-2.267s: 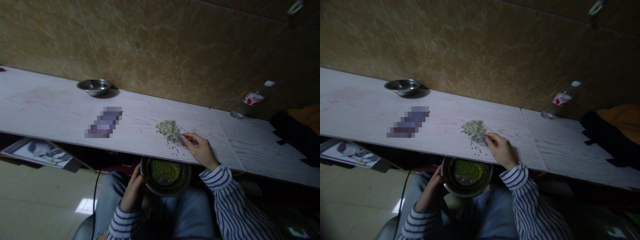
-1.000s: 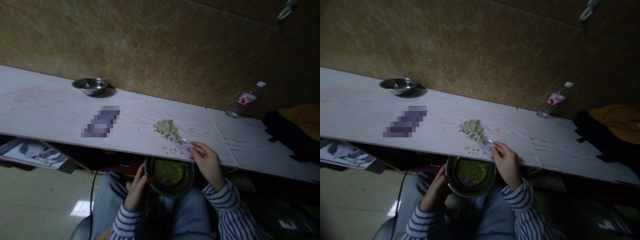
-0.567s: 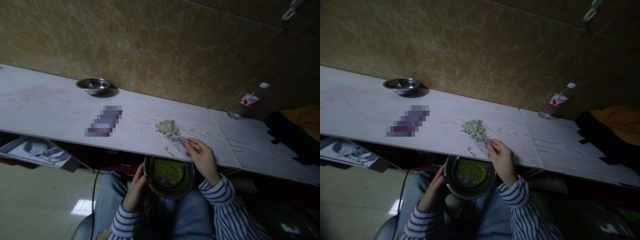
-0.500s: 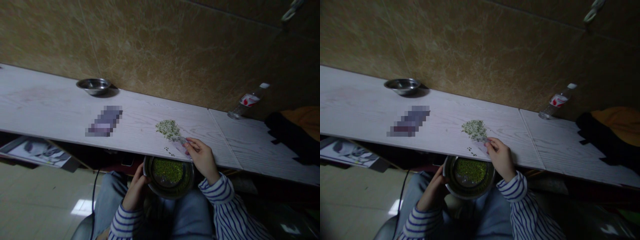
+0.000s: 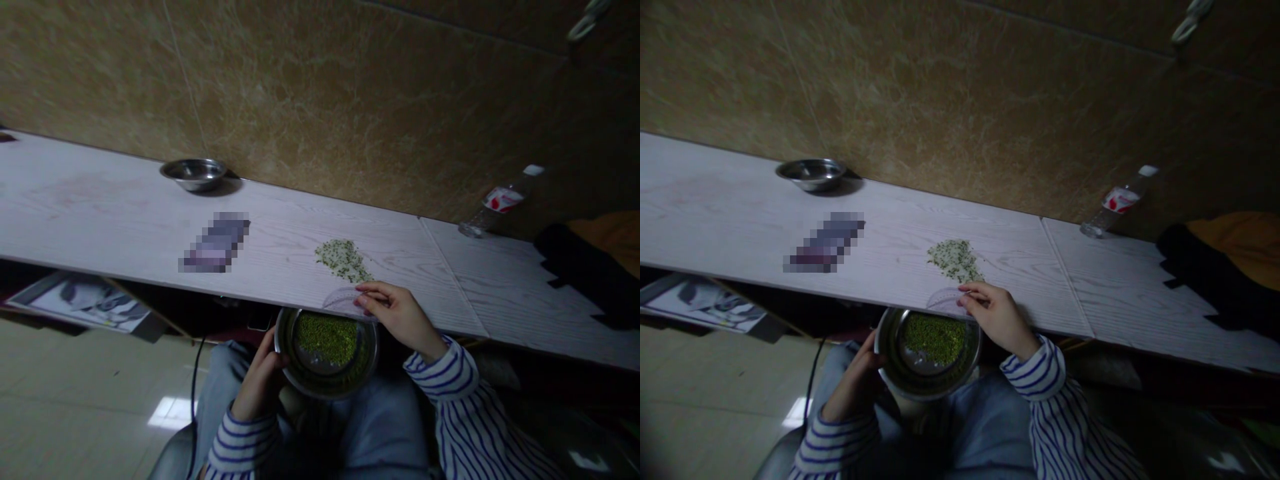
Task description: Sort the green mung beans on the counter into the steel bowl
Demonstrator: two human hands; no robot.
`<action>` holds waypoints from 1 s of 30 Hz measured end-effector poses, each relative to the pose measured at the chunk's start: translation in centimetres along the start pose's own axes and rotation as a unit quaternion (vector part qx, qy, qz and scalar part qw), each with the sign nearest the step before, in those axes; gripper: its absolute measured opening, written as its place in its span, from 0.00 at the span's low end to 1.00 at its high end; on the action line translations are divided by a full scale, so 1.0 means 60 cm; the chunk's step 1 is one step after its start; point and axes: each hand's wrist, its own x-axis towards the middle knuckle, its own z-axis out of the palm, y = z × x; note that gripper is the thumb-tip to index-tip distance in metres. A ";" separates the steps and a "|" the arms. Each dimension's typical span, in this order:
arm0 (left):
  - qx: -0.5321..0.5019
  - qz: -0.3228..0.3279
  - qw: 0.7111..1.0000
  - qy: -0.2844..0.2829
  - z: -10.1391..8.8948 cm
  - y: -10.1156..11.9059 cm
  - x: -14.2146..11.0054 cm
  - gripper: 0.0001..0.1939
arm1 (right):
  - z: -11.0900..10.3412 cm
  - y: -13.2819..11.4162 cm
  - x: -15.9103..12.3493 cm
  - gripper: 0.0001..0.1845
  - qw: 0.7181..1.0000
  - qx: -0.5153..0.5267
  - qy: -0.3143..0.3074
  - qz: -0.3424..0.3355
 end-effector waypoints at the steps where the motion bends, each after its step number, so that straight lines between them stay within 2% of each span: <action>1: 0.009 -0.002 1.000 -0.002 -0.002 -0.001 -0.001 0.28 | -0.004 -0.001 -0.003 0.14 1.000 0.004 0.003 0.000; 6: 0.052 -0.023 0.998 0.014 -0.022 -0.007 -0.010 0.27 | -0.029 -0.004 -0.014 0.17 0.998 0.026 0.053 -0.004; 9: 0.049 -0.004 0.998 0.041 -0.029 -0.014 -0.019 0.30 | -0.041 -0.001 -0.020 0.17 0.996 0.034 0.085 -0.013; 11: 0.074 -0.014 0.996 0.040 -0.027 -0.020 -0.026 0.29 | -0.045 0.002 -0.023 0.18 0.995 0.037 0.094 -0.019; 14: 0.059 -0.022 0.998 0.026 -0.018 -0.031 -0.034 0.27 | -0.050 0.006 -0.028 0.18 0.993 0.031 0.106 -0.026; 22: 0.055 -0.042 0.997 0.045 -0.011 -0.052 -0.038 0.28 | -0.079 0.011 -0.038 0.20 0.984 0.000 0.172 -0.037; 30: 0.058 -0.018 0.998 0.026 -0.006 -0.054 -0.039 0.26 | -0.099 0.040 -0.034 0.22 0.979 0.000 0.201 -0.028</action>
